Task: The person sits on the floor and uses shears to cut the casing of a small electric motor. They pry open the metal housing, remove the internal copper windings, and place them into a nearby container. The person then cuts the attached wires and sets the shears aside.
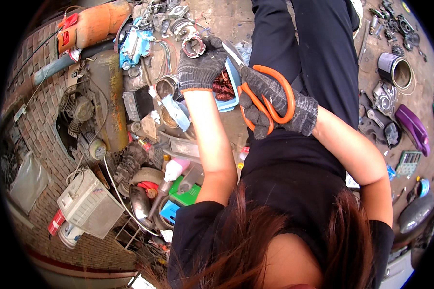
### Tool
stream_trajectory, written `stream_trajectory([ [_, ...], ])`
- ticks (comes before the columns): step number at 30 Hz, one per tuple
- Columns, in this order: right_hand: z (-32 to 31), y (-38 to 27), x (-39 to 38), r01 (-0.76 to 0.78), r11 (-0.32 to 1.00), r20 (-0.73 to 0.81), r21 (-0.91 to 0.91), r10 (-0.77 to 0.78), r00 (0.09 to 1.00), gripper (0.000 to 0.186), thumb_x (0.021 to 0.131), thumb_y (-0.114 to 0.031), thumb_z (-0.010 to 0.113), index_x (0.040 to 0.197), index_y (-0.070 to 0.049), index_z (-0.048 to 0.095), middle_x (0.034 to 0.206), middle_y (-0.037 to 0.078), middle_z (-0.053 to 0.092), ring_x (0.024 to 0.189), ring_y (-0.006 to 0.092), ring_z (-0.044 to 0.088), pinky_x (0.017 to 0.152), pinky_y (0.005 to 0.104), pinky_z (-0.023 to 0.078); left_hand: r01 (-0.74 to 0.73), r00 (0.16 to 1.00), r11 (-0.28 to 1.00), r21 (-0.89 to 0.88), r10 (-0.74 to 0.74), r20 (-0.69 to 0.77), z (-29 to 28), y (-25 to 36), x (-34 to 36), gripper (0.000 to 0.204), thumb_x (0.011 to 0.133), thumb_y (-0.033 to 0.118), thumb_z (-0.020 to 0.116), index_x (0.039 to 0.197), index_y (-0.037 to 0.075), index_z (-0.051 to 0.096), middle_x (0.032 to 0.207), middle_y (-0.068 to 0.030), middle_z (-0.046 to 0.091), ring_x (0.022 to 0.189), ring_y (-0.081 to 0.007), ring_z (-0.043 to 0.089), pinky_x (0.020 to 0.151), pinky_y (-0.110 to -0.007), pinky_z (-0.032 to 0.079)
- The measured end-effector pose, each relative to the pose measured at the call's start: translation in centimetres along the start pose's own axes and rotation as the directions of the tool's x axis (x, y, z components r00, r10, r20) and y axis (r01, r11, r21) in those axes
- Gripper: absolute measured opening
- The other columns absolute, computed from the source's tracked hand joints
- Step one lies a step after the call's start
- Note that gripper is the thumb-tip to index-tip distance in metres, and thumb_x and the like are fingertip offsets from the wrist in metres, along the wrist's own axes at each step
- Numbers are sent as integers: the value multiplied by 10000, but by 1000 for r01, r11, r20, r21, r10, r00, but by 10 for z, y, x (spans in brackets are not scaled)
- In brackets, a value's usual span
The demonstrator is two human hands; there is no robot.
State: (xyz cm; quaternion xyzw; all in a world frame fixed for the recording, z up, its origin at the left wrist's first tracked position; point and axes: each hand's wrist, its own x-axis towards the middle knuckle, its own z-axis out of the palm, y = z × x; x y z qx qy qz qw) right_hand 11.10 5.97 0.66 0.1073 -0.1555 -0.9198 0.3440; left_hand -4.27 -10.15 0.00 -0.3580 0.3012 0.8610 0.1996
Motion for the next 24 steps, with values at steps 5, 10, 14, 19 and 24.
stream_trajectory([
  [5,-3,2,-3,10,1000,104,-16,-8,995,344,911,-229,417,1225,-90,416,1023,172,565,778,330,612,571,458,538,-56,998,985,162,54,15,-9,1,6,269,811,298,451,737,49,518,654,-103,540,648,-235,509,606,-369,434],
  [10,-4,-2,-3,-9,1000,182,-7,10,983,362,904,-219,426,1228,-60,400,1084,185,539,842,343,607,626,501,531,30,998,998,-64,-26,65,-5,1,-4,243,851,253,458,889,23,528,812,-109,541,740,-227,520,698,-349,468],
  [14,-2,-3,-2,-16,999,106,-27,19,994,353,897,-212,445,1205,-41,414,1043,173,550,820,320,610,640,501,522,42,998,995,-92,-37,56,-17,11,5,311,853,313,463,950,26,535,897,-130,559,812,-254,536,745,-377,468],
  [19,-14,-2,5,-19,980,9,-200,21,1000,338,873,-194,497,1164,-31,445,961,148,576,768,282,615,608,408,526,-30,999,999,17,30,-32,-14,4,3,424,850,411,458,1025,33,534,989,-154,565,892,-288,542,800,-422,455],
  [24,0,-7,9,-101,971,113,-216,127,985,330,850,-183,538,1130,-22,473,944,144,584,758,273,619,591,378,524,-89,985,995,32,93,-146,11,-10,-19,452,847,491,434,904,53,529,806,-106,566,688,-246,549,650,-397,488],
])
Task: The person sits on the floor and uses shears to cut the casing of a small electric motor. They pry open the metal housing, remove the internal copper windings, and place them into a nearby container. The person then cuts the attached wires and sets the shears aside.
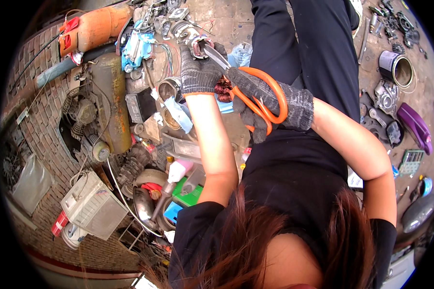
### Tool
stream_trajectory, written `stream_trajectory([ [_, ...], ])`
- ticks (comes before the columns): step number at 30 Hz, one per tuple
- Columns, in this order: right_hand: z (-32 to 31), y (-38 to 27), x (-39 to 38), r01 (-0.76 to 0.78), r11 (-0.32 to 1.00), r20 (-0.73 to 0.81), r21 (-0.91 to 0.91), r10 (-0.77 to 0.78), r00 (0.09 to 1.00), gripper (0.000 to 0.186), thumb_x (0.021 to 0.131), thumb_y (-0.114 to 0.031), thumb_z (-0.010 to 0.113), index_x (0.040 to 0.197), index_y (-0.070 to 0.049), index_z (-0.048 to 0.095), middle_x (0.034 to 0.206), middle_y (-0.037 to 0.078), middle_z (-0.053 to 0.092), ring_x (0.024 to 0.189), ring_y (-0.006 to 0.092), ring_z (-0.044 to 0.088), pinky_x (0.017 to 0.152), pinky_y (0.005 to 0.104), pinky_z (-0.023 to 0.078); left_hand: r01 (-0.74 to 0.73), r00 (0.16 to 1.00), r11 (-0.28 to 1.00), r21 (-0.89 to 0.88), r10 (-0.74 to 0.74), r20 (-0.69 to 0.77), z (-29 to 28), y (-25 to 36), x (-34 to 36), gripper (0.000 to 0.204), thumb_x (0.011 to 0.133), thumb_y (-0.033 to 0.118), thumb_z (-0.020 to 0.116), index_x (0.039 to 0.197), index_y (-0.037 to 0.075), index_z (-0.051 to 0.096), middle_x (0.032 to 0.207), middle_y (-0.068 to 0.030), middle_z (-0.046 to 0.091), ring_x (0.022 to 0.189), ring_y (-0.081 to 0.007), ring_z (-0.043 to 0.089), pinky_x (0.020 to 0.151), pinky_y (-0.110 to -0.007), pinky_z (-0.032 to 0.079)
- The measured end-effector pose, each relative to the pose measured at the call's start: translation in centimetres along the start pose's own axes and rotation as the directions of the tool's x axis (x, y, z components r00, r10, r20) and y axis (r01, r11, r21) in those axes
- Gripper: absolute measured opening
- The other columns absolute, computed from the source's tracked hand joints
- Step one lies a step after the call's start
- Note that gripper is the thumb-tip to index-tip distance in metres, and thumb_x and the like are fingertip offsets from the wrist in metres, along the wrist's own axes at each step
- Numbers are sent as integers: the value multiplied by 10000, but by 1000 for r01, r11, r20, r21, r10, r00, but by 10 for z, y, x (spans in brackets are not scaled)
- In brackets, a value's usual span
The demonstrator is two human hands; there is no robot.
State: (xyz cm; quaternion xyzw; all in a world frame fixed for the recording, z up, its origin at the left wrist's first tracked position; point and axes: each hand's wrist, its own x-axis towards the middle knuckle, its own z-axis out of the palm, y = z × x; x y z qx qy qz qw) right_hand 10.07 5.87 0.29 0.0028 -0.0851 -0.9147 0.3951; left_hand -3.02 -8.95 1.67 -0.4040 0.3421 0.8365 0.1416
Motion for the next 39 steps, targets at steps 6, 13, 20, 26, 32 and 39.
stream_trajectory([
  [6,-23,-3,16,-135,963,122,234,109,987,318,858,-198,527,1107,-3,496,964,162,582,779,305,619,596,398,536,31,996,999,-40,-28,81,-1,2,0,512,829,548,428,844,45,523,702,-102,553,650,-251,546,621,-408,488],
  [13,-27,-12,13,-35,999,117,31,31,993,353,884,-196,477,1184,-15,436,982,200,564,766,324,618,608,438,539,6,998,1000,-1,-6,54,3,-4,-5,503,815,548,466,817,47,521,695,-110,553,639,-258,544,617,-400,488],
  [20,-11,-9,10,-24,977,-161,-213,-11,987,298,837,-252,555,1074,-76,511,949,132,592,700,261,615,554,379,517,-204,979,970,132,206,2,-2,-7,0,502,818,537,480,934,49,504,729,-97,566,648,-230,547,606,-396,480],
  [26,-6,-30,0,-139,975,19,-172,145,989,334,804,-273,609,1047,-66,510,929,127,589,733,312,594,566,492,483,-277,958,886,371,283,39,1,-7,-23,391,855,443,490,1048,104,464,780,-84,574,621,-195,530,508,-289,393],
  [32,-2,-33,1,-128,913,-133,-387,82,988,346,792,-305,627,1028,-77,515,856,88,580,670,243,582,496,372,481,-295,953,873,389,298,54,-11,-4,-16,398,857,416,503,1051,72,454,789,-100,568,627,-194,537,503,-323,426],
  [39,0,-42,-17,-254,843,-275,-473,133,952,401,770,-390,640,1031,-101,543,796,49,563,633,151,561,501,289,469,-339,940,795,503,297,165,-19,2,-20,438,856,394,516,1089,28,456,891,-115,555,732,-198,567,611,-306,468],
])
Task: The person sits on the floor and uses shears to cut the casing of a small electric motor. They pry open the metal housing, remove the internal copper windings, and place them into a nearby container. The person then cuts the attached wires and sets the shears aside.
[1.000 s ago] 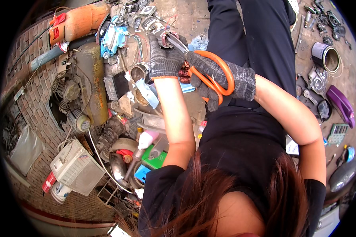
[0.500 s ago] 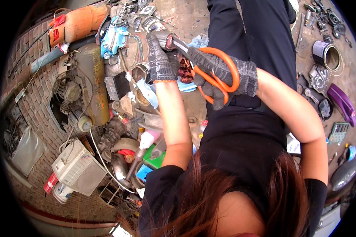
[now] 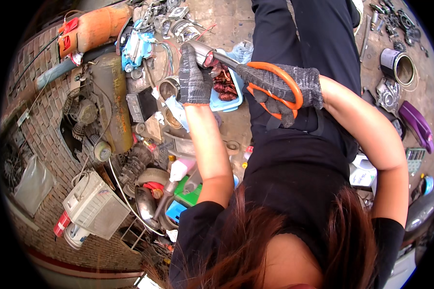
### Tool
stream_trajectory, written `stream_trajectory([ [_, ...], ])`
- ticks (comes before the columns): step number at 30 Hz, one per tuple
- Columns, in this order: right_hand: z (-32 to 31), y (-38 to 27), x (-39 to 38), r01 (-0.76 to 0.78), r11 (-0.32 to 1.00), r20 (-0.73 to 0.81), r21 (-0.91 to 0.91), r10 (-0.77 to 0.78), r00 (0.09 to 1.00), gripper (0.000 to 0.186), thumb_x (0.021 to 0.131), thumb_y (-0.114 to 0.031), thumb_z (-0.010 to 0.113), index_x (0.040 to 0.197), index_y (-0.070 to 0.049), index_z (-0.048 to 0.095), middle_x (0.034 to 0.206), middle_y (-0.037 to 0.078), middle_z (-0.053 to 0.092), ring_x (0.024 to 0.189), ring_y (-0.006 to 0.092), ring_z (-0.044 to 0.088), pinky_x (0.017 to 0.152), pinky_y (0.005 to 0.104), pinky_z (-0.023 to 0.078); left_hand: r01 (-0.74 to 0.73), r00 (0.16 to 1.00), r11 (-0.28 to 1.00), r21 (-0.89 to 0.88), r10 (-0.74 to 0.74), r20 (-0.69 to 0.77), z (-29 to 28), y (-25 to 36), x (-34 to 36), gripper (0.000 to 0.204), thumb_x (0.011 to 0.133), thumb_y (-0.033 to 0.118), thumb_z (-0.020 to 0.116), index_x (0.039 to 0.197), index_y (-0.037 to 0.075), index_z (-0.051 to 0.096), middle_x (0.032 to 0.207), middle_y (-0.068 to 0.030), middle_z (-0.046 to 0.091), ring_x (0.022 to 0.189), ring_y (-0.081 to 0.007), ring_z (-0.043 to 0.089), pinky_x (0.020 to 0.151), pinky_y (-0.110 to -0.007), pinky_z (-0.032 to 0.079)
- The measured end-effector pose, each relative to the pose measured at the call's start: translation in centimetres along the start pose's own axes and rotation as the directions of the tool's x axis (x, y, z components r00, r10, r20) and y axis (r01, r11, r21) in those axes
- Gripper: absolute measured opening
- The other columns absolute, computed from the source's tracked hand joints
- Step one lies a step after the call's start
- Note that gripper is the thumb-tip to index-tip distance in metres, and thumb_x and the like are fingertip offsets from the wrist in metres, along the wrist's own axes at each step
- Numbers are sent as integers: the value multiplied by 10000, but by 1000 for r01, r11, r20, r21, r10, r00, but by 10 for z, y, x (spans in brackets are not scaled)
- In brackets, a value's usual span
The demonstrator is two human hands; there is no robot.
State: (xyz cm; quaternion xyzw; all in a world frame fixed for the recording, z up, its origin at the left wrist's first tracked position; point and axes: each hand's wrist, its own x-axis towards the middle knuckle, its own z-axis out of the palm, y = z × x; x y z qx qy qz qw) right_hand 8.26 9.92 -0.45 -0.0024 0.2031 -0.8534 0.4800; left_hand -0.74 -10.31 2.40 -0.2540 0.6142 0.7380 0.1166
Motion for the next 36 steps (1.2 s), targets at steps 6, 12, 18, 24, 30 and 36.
stream_trajectory([
  [6,1,-12,4,-121,987,176,109,100,979,346,776,-348,642,1003,-102,557,788,55,567,637,175,554,503,324,460,-246,968,944,222,249,13,-25,-5,15,344,853,281,547,1098,45,494,992,-100,543,796,-187,566,559,-284,510],
  [12,16,9,6,-199,917,163,345,151,975,319,856,-280,528,1038,-18,508,737,126,579,546,213,587,430,327,499,-81,994,984,-159,68,-86,-6,-2,-1,406,842,434,517,978,57,453,704,-59,480,548,-161,495,520,-301,474],
  [18,20,19,8,-76,878,105,473,30,994,307,870,-277,508,1077,-53,469,827,121,564,621,213,614,443,366,535,368,922,603,-708,-334,195,-6,4,14,502,845,519,417,899,30,515,752,-138,552,643,-263,522,611,-405,474],
  [24,16,16,13,-75,851,197,519,-34,980,317,846,-223,543,1083,-29,459,836,118,556,647,274,605,483,462,537,404,910,713,-574,-377,172,0,-2,22,517,840,533,414,904,28,501,745,-130,546,658,-281,521,632,-418,471],
  [30,12,12,23,-85,900,124,428,34,992,311,836,-231,556,1065,-37,475,814,112,556,644,261,597,478,445,532,368,923,751,-547,-365,120,6,1,7,553,834,565,401,907,25,495,737,-130,539,667,-295,530,630,-441,475],
  [36,10,7,24,6,988,78,153,-18,997,296,833,-251,586,1059,-78,506,836,27,590,594,105,570,471,223,454,377,924,731,-568,-334,184,-2,-5,17,558,831,574,399,900,29,501,723,-121,556,667,-277,534,643,-419,475],
])
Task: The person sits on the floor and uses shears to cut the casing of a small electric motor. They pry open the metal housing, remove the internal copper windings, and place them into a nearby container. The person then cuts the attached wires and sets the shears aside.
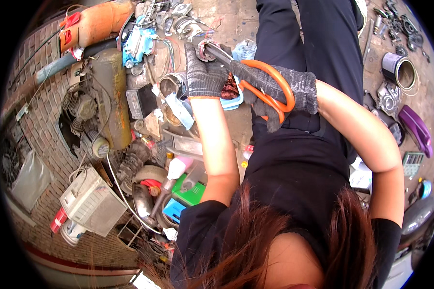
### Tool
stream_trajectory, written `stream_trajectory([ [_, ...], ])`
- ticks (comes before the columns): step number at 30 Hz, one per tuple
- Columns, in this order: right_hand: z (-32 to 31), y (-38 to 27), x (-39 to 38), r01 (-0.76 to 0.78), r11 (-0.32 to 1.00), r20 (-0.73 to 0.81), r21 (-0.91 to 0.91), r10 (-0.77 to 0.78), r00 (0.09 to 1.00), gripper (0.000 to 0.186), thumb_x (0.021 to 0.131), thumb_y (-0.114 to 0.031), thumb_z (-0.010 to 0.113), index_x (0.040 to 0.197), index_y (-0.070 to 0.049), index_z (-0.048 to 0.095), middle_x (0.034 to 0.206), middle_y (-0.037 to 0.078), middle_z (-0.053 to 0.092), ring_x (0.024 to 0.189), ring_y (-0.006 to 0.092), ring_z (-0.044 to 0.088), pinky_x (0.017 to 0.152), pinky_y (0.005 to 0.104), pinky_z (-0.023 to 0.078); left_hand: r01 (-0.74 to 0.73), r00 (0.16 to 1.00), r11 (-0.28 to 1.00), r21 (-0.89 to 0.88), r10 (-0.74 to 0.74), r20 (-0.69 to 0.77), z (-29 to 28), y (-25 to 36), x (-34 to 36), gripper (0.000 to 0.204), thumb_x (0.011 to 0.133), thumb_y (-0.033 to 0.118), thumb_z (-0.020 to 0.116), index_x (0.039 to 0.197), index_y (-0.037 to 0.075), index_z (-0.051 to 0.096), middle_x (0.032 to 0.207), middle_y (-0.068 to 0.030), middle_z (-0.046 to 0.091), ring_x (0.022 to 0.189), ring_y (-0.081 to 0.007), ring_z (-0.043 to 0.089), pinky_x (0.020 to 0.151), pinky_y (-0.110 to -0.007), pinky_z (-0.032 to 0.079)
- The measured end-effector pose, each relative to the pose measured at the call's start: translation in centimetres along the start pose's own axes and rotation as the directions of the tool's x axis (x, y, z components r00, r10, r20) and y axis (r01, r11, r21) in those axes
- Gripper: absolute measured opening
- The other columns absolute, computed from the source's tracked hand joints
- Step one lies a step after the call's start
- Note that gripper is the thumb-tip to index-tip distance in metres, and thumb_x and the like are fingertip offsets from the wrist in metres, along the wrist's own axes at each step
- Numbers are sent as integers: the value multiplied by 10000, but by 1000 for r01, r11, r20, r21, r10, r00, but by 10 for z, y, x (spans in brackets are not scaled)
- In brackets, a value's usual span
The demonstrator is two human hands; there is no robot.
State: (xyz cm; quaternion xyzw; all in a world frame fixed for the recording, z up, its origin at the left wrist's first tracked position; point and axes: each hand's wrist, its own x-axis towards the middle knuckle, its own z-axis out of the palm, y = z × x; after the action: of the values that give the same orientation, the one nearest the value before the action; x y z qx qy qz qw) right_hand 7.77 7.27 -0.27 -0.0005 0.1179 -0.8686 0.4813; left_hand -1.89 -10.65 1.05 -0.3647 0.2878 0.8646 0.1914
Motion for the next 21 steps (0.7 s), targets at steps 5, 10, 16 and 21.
stream_trajectory([
  [5,-14,5,6,-11,978,68,210,-3,998,304,834,-257,558,1036,-35,512,854,118,578,662,268,597,487,461,515,-169,973,977,131,186,-137,5,-11,9,502,845,520,438,950,31,485,735,-110,565,689,-245,543,646,-381,475],
  [10,5,-14,-7,-29,985,21,169,26,999,287,805,-283,597,972,-68,506,842,93,570,615,252,579,503,438,470,-305,929,873,380,361,-84,6,-14,-2,445,842,416,529,1021,14,461,790,-98,546,679,-203,540,634,-350,478],
  [16,-4,-10,6,-21,1000,-130,-8,20,991,317,783,-292,626,937,-44,504,834,82,562,627,235,576,497,400,469,-260,942,914,312,311,-123,14,-41,-10,443,837,452,517,927,19,490,762,-93,553,629,-232,537,623,-359,475],
  [21,13,-6,-12,52,999,21,7,-52,998,339,785,-282,629,975,-40,485,809,76,552,612,213,566,485,367,463,-77,988,986,151,96,-123,-4,-5,10,447,847,504,440,905,68,515,800,-83,563,717,-256,535,691,-413,462],
])
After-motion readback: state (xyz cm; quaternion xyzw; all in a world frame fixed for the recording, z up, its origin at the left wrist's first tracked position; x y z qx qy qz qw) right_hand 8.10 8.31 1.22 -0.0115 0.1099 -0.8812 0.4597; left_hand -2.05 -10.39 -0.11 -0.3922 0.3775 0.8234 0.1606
